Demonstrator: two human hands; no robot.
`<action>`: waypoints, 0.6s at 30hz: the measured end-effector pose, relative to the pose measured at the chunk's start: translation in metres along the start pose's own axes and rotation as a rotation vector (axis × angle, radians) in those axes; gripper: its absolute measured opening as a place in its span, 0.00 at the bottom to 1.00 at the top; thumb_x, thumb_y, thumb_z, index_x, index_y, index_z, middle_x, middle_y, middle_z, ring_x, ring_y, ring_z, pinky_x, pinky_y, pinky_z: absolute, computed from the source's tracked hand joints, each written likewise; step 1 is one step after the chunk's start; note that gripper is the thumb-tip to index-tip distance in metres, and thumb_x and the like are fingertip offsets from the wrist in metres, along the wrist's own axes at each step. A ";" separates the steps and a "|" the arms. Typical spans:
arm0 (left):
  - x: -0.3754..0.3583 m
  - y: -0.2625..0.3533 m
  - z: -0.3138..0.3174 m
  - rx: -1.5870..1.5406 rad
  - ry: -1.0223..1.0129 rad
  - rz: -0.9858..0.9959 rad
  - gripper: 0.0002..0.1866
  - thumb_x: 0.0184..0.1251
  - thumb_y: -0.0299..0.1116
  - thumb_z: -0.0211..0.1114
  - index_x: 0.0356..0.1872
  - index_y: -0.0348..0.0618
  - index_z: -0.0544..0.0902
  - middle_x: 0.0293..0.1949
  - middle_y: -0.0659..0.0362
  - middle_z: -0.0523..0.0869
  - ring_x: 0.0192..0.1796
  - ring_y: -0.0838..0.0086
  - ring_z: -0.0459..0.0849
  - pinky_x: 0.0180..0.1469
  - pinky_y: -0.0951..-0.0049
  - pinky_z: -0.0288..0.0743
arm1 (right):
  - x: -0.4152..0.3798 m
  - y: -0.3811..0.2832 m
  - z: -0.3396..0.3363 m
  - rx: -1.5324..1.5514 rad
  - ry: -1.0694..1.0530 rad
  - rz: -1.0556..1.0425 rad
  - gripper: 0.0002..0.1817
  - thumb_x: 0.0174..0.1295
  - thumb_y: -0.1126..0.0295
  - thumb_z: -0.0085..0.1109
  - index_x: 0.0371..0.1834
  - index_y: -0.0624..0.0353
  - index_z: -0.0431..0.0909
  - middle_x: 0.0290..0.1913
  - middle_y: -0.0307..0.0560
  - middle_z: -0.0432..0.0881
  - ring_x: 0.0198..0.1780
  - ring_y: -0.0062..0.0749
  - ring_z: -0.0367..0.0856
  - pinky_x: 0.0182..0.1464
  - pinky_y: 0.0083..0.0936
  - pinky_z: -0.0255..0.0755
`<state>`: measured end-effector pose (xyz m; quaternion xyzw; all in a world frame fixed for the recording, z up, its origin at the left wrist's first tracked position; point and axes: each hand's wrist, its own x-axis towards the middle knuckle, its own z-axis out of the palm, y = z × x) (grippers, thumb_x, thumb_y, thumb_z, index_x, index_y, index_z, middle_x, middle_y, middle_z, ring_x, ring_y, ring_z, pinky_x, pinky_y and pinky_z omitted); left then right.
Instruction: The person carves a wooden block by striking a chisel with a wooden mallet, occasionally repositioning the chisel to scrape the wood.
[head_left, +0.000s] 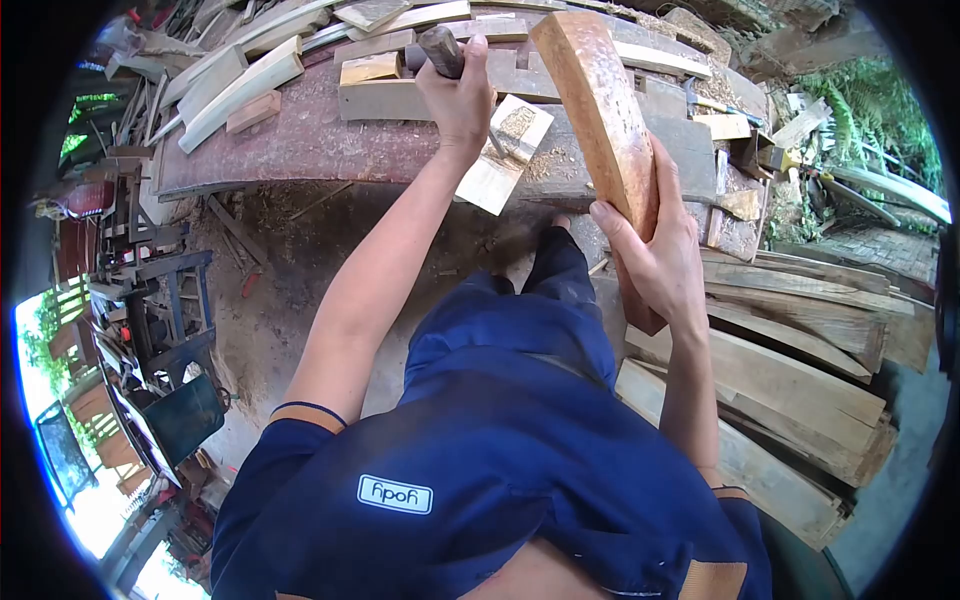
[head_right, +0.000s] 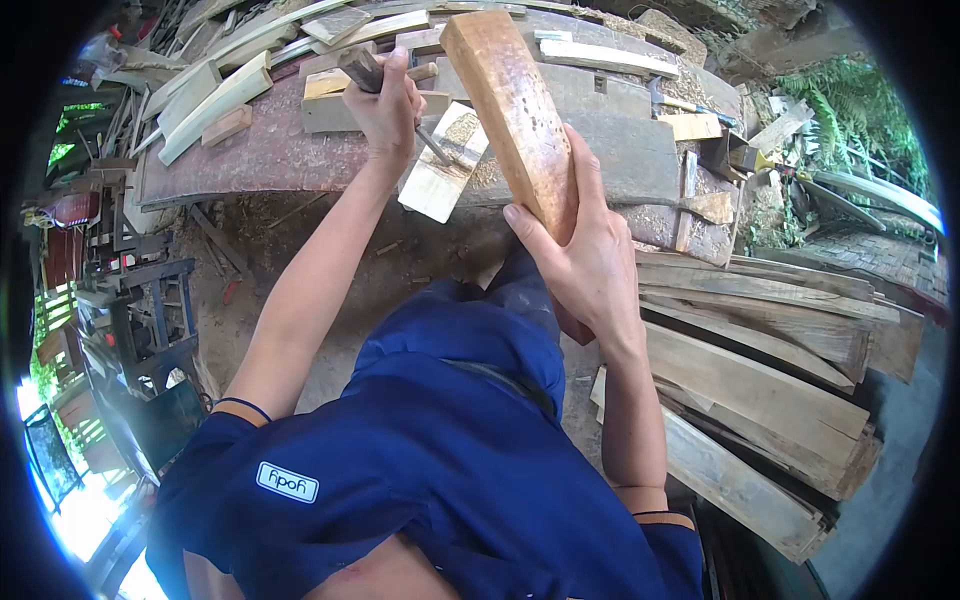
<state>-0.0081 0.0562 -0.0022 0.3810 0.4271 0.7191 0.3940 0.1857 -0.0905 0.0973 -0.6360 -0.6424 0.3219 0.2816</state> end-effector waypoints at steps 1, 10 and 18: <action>-0.001 -0.001 -0.001 0.001 0.000 -0.001 0.16 0.71 0.32 0.63 0.22 0.43 0.71 0.11 0.66 0.68 0.10 0.84 0.62 0.13 0.77 0.58 | 0.001 -0.002 0.000 0.004 -0.004 -0.005 0.45 0.60 0.55 0.65 0.78 0.52 0.52 0.51 0.71 0.83 0.51 0.64 0.85 0.56 0.48 0.76; -0.015 0.005 0.001 0.024 -0.005 0.031 0.15 0.72 0.33 0.64 0.25 0.43 0.72 0.16 0.67 0.70 0.14 0.84 0.65 0.18 0.79 0.61 | 0.003 0.000 -0.001 0.022 -0.023 0.071 0.43 0.60 0.58 0.65 0.77 0.54 0.55 0.55 0.64 0.81 0.51 0.46 0.84 0.56 0.40 0.76; -0.021 0.007 -0.005 0.018 0.101 0.002 0.13 0.72 0.31 0.63 0.27 0.43 0.71 0.19 0.66 0.70 0.18 0.84 0.67 0.22 0.79 0.63 | 0.008 0.001 -0.004 0.045 -0.027 0.060 0.45 0.60 0.55 0.65 0.78 0.53 0.52 0.51 0.70 0.83 0.53 0.64 0.84 0.57 0.48 0.76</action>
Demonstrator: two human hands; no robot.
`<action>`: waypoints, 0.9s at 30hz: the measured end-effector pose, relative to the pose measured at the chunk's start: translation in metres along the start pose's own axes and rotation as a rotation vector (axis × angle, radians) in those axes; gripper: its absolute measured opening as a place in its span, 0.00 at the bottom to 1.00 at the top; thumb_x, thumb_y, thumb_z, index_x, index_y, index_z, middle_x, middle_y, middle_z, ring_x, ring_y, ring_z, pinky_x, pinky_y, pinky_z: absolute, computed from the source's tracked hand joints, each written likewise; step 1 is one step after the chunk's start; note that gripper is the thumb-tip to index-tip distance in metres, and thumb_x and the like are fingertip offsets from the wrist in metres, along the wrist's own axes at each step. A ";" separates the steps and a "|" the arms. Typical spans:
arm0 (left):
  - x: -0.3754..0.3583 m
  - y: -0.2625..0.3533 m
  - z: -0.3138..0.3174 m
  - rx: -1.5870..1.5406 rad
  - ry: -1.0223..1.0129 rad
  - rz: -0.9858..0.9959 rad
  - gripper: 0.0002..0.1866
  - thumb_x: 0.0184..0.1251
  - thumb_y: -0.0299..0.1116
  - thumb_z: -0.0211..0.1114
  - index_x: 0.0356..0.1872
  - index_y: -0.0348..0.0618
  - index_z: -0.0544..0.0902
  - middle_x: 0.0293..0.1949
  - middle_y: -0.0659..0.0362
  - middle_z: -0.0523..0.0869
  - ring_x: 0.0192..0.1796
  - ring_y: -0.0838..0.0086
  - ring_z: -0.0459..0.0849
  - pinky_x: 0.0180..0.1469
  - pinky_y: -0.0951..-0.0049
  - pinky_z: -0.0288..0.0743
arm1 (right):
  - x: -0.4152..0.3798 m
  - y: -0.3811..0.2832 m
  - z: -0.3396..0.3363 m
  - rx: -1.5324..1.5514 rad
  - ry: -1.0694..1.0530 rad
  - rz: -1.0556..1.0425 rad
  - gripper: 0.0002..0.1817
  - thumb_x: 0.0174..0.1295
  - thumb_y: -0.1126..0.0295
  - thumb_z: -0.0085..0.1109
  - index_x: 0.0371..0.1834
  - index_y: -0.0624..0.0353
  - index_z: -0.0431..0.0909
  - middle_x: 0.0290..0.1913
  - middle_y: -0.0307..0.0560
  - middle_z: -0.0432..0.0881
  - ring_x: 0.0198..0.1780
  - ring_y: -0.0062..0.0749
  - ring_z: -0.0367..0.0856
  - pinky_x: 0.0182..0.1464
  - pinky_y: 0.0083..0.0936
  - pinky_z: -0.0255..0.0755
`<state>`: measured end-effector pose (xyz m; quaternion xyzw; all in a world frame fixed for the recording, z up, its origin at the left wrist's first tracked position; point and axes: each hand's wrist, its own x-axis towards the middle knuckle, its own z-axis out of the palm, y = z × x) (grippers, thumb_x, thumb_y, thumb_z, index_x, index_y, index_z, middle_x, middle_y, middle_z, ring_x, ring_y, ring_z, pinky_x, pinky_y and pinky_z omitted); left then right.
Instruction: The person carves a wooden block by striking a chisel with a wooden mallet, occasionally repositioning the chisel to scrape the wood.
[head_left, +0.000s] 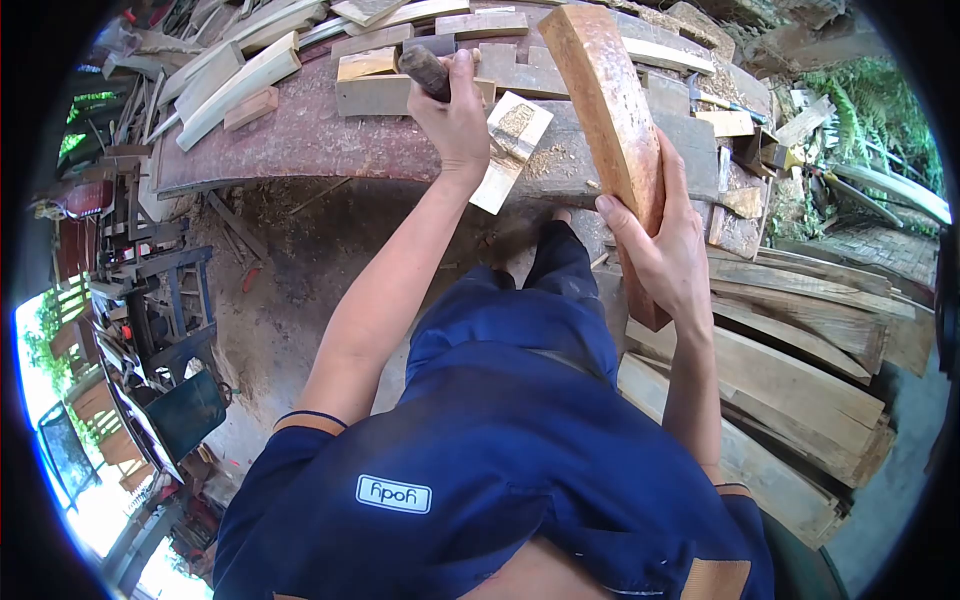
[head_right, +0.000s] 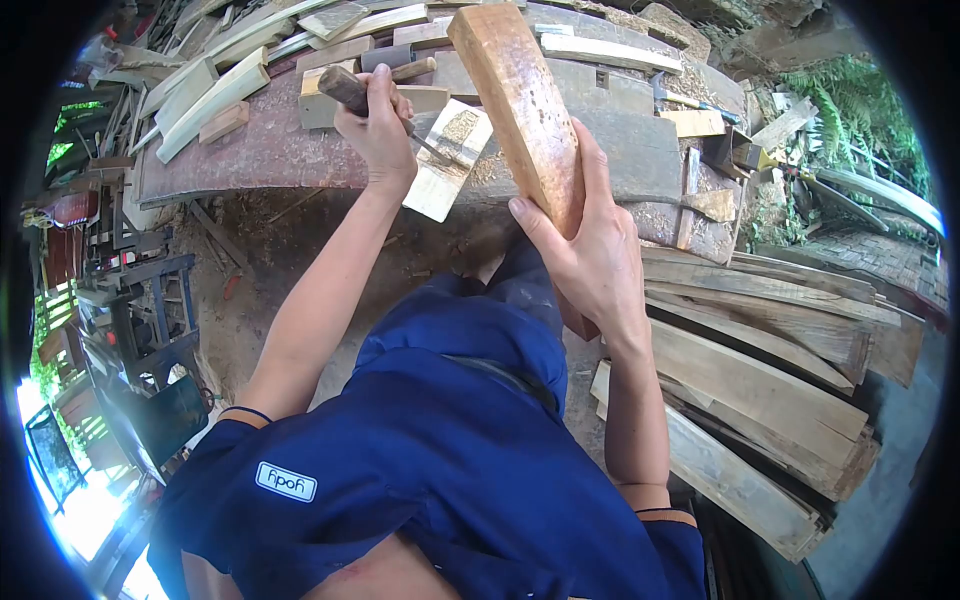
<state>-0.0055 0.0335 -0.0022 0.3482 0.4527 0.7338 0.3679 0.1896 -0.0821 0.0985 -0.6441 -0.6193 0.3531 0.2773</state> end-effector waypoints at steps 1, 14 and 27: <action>-0.001 -0.001 0.000 -0.021 0.022 -0.006 0.13 0.72 0.31 0.63 0.27 0.43 0.70 0.19 0.66 0.70 0.18 0.84 0.67 0.22 0.79 0.63 | 0.001 0.001 0.000 -0.016 0.002 -0.005 0.45 0.60 0.54 0.65 0.78 0.53 0.52 0.51 0.70 0.83 0.52 0.64 0.84 0.57 0.47 0.76; -0.051 0.007 0.012 0.247 -0.048 0.229 0.10 0.69 0.34 0.66 0.37 0.38 0.78 0.29 0.57 0.82 0.30 0.77 0.78 0.36 0.73 0.73 | 0.024 -0.073 -0.011 0.038 0.076 -0.536 0.42 0.56 0.66 0.68 0.73 0.65 0.59 0.55 0.61 0.80 0.52 0.46 0.83 0.55 0.37 0.75; -0.023 -0.017 -0.008 -0.013 -0.002 0.205 0.14 0.74 0.38 0.63 0.48 0.37 0.78 0.34 0.60 0.83 0.32 0.74 0.84 0.38 0.76 0.81 | 0.029 -0.056 0.008 -0.217 -0.207 -0.288 0.45 0.57 0.57 0.63 0.78 0.46 0.54 0.38 0.67 0.86 0.37 0.57 0.88 0.48 0.44 0.79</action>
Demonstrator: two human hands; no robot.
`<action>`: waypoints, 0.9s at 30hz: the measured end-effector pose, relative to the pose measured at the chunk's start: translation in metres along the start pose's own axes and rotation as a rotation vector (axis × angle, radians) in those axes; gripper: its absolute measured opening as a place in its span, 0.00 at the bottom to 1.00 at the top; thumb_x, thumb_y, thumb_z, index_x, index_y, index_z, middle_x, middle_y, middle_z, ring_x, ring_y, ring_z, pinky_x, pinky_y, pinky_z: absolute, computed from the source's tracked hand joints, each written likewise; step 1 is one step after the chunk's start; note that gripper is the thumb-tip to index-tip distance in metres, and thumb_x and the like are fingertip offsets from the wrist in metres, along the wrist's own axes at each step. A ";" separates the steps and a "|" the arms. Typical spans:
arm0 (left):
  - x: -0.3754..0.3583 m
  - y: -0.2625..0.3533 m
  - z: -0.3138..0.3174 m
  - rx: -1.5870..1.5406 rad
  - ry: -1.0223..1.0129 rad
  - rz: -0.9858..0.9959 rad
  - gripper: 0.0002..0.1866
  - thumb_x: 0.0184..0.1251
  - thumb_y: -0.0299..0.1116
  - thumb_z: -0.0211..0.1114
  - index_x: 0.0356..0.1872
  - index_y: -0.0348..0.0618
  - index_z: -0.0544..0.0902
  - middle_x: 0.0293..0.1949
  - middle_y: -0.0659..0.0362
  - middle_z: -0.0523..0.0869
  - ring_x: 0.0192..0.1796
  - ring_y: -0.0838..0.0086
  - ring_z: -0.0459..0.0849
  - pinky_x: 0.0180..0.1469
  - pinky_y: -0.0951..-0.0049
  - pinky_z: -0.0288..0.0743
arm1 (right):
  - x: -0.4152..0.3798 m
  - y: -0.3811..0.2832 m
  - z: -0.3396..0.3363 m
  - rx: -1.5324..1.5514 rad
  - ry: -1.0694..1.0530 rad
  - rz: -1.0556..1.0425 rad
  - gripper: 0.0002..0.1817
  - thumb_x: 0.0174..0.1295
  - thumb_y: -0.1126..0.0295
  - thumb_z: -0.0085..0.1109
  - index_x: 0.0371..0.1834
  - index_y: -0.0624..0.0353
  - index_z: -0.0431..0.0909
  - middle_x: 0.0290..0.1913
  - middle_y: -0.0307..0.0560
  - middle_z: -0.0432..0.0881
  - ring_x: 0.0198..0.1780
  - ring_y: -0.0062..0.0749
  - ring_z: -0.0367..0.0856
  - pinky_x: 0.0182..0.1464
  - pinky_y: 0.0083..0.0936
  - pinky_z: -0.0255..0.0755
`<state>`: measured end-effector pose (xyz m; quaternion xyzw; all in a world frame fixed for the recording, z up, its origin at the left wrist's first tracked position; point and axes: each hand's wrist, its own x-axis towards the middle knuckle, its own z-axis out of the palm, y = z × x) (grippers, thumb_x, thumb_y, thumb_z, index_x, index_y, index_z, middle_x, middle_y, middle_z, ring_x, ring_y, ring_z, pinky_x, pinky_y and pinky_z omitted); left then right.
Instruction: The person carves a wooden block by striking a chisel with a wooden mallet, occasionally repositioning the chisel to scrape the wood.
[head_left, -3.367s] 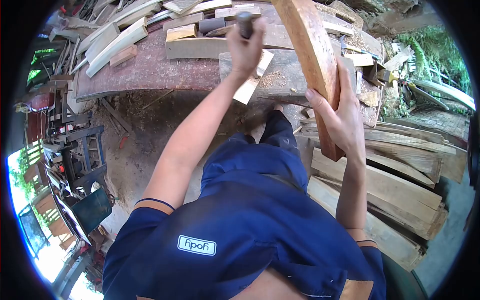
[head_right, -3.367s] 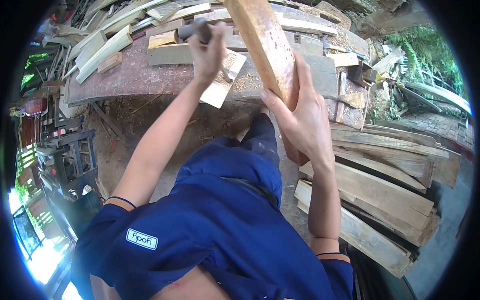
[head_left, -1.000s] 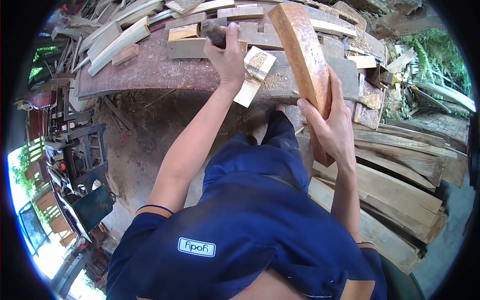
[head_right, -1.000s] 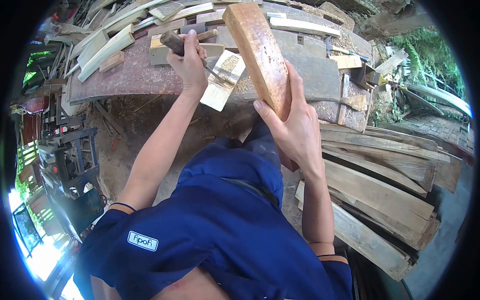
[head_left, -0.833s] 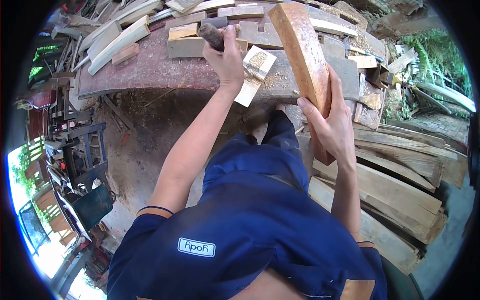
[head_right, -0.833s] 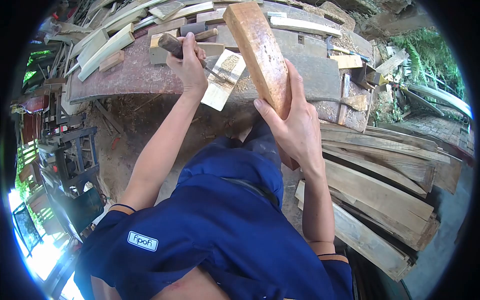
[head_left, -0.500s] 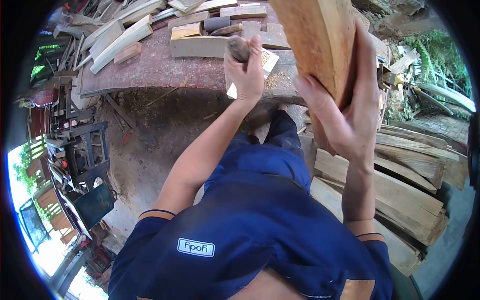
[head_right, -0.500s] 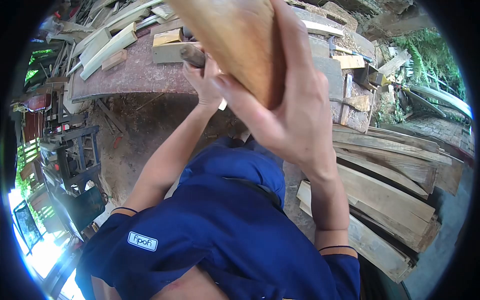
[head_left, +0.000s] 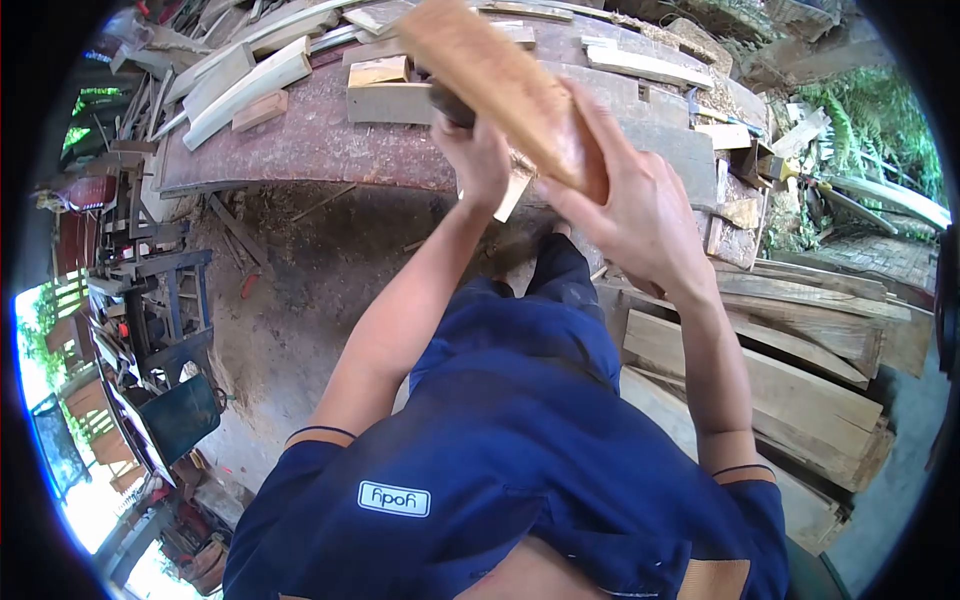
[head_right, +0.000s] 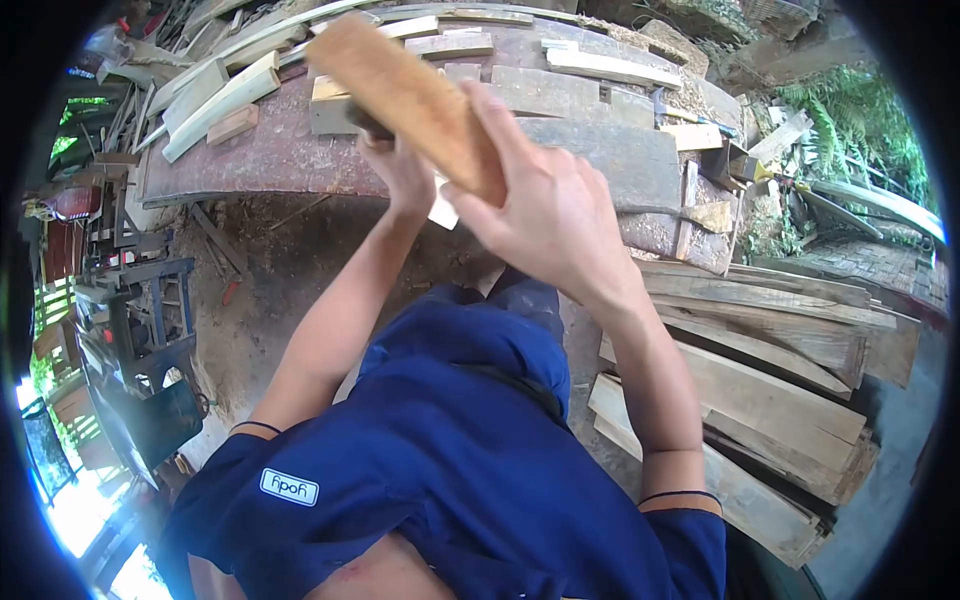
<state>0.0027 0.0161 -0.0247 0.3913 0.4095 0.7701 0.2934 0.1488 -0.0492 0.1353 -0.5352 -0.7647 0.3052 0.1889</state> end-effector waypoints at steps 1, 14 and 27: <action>0.008 0.005 -0.006 -0.046 0.149 -0.209 0.12 0.71 0.37 0.67 0.35 0.40 0.77 0.24 0.65 0.78 0.21 0.80 0.76 0.28 0.78 0.74 | -0.002 0.003 0.001 0.040 -0.021 0.103 0.44 0.57 0.57 0.62 0.78 0.49 0.55 0.44 0.67 0.86 0.42 0.58 0.87 0.53 0.45 0.77; 0.045 0.007 -0.013 -0.255 0.489 -0.494 0.16 0.73 0.39 0.66 0.29 0.46 0.70 0.15 0.70 0.65 0.15 0.85 0.60 0.20 0.79 0.63 | -0.050 0.065 0.031 0.191 0.163 0.349 0.45 0.60 0.51 0.63 0.77 0.51 0.53 0.54 0.70 0.82 0.56 0.65 0.81 0.60 0.48 0.73; 0.001 0.044 0.002 0.309 -0.742 0.019 0.07 0.57 0.28 0.72 0.36 0.40 0.85 0.26 0.61 0.85 0.28 0.78 0.83 0.32 0.75 0.75 | -0.056 0.091 0.042 0.128 0.181 0.422 0.45 0.60 0.48 0.63 0.78 0.46 0.52 0.54 0.69 0.82 0.56 0.66 0.81 0.60 0.49 0.72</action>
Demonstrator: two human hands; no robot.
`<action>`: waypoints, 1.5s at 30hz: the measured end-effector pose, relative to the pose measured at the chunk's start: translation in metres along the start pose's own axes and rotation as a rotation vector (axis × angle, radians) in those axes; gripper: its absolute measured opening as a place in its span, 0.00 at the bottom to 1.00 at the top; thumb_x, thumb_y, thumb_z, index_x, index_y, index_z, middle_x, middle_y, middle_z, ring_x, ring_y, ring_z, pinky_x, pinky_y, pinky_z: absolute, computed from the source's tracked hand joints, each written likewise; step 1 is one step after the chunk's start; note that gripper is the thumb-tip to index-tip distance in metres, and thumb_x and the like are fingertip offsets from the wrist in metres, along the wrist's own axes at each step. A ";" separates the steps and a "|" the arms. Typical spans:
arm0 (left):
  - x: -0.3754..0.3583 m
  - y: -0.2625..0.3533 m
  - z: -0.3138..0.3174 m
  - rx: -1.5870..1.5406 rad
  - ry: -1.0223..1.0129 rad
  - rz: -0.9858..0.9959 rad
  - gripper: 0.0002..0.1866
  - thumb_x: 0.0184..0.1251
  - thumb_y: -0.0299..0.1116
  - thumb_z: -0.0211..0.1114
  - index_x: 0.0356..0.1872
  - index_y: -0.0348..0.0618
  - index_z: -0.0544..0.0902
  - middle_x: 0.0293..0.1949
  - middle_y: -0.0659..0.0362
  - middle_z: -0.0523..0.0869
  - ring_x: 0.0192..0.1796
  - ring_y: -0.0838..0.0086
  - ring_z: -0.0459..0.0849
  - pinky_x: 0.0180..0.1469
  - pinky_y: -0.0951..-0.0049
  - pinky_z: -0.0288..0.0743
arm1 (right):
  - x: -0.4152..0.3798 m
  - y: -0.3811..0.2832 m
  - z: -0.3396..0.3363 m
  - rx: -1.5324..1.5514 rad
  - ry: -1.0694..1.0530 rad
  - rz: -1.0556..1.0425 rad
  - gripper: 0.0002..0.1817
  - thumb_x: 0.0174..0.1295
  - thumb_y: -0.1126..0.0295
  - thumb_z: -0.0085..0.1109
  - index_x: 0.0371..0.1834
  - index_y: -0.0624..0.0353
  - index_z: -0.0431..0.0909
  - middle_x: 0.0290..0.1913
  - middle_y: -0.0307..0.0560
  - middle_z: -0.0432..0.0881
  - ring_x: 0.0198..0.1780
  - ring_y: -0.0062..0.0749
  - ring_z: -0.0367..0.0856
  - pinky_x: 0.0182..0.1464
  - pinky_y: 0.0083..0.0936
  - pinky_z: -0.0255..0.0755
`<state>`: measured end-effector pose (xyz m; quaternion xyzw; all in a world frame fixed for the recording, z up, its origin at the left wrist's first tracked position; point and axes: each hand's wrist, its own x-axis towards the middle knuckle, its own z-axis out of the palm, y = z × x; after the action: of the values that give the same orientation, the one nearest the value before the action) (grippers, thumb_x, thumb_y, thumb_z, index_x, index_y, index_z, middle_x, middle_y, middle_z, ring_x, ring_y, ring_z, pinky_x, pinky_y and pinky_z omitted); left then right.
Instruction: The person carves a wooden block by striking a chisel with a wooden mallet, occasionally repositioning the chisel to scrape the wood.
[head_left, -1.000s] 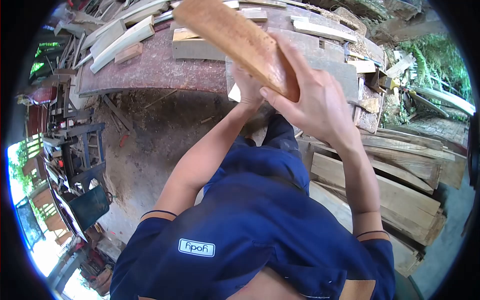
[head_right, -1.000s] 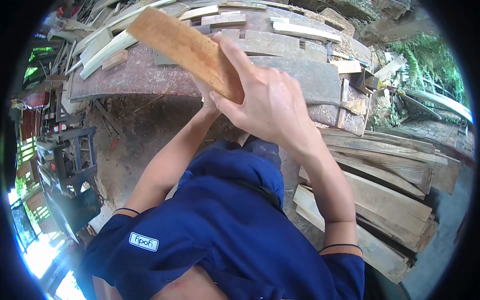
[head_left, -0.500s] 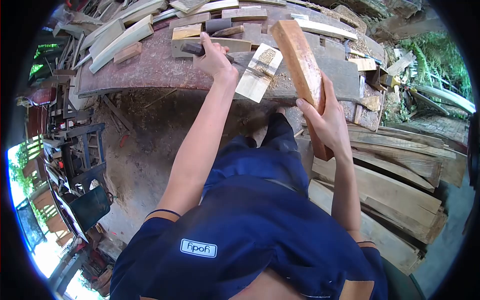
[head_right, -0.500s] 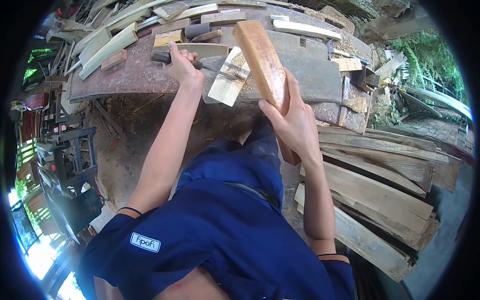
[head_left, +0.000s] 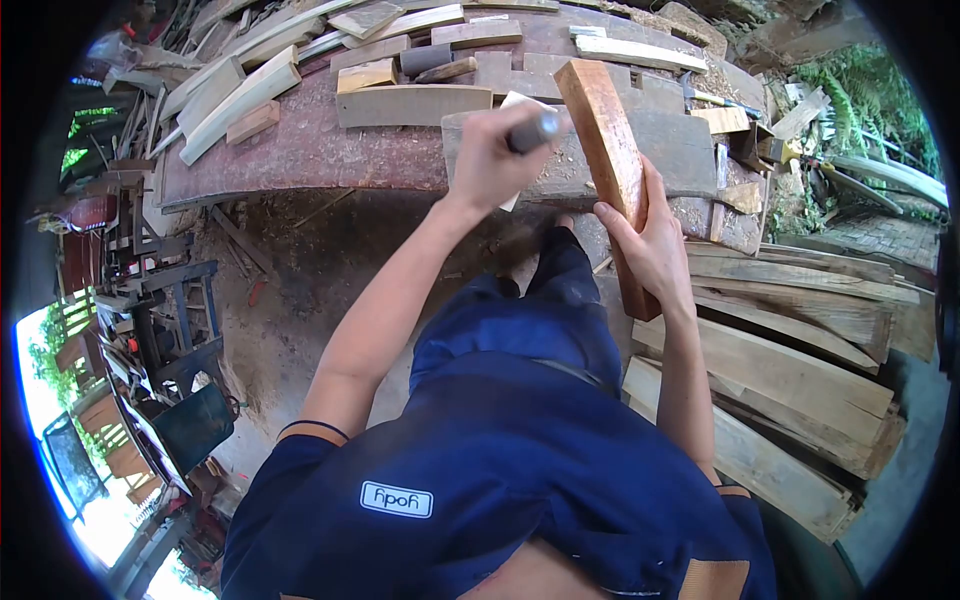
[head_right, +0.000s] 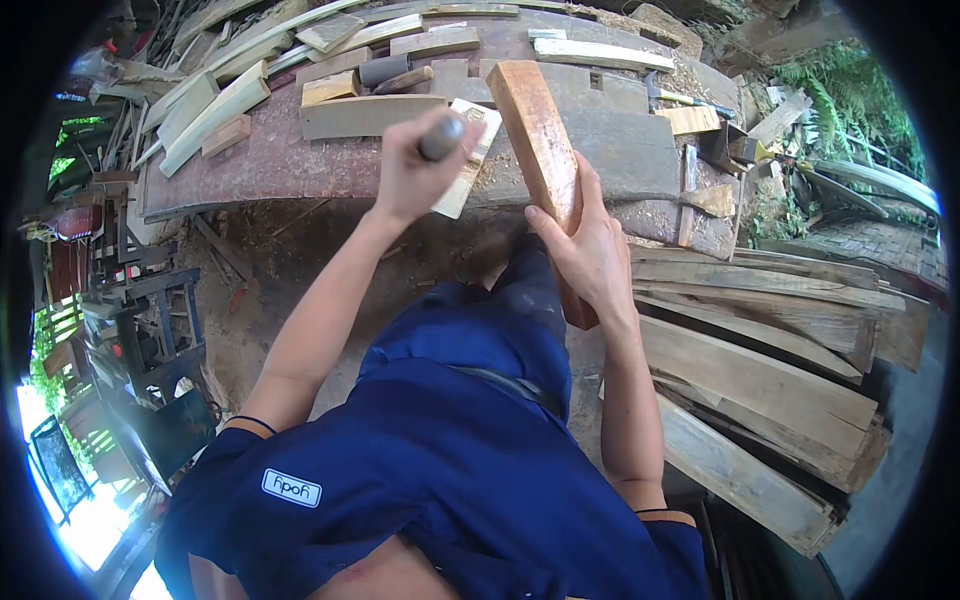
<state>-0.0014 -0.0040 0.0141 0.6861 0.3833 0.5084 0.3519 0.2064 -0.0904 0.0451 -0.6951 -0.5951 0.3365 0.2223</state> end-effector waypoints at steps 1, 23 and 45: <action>-0.005 0.001 0.002 0.039 -0.059 0.111 0.10 0.52 0.26 0.72 0.37 0.41 0.85 0.30 0.58 0.87 0.30 0.72 0.87 0.35 0.73 0.79 | 0.001 0.001 0.000 -0.018 0.000 0.001 0.44 0.60 0.48 0.63 0.78 0.46 0.52 0.54 0.69 0.82 0.55 0.65 0.81 0.59 0.49 0.73; -0.045 0.046 0.046 0.348 -0.644 0.313 0.42 0.47 0.30 0.70 0.69 0.76 0.72 0.31 0.64 0.86 0.27 0.67 0.87 0.29 0.68 0.82 | 0.042 0.018 0.009 0.049 0.083 0.082 0.46 0.57 0.46 0.65 0.76 0.47 0.56 0.52 0.66 0.83 0.52 0.61 0.84 0.52 0.48 0.77; 0.041 -0.006 -0.015 -0.605 0.467 -0.242 0.21 0.71 0.40 0.67 0.20 0.46 0.70 0.19 0.66 0.71 0.19 0.81 0.70 0.23 0.78 0.65 | 0.017 0.035 -0.001 0.099 0.071 0.165 0.45 0.59 0.47 0.65 0.77 0.51 0.55 0.62 0.68 0.77 0.62 0.60 0.78 0.63 0.46 0.71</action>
<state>-0.0089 0.0364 0.0295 0.3672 0.3639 0.6956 0.4989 0.2318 -0.0809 0.0173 -0.7413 -0.5105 0.3578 0.2486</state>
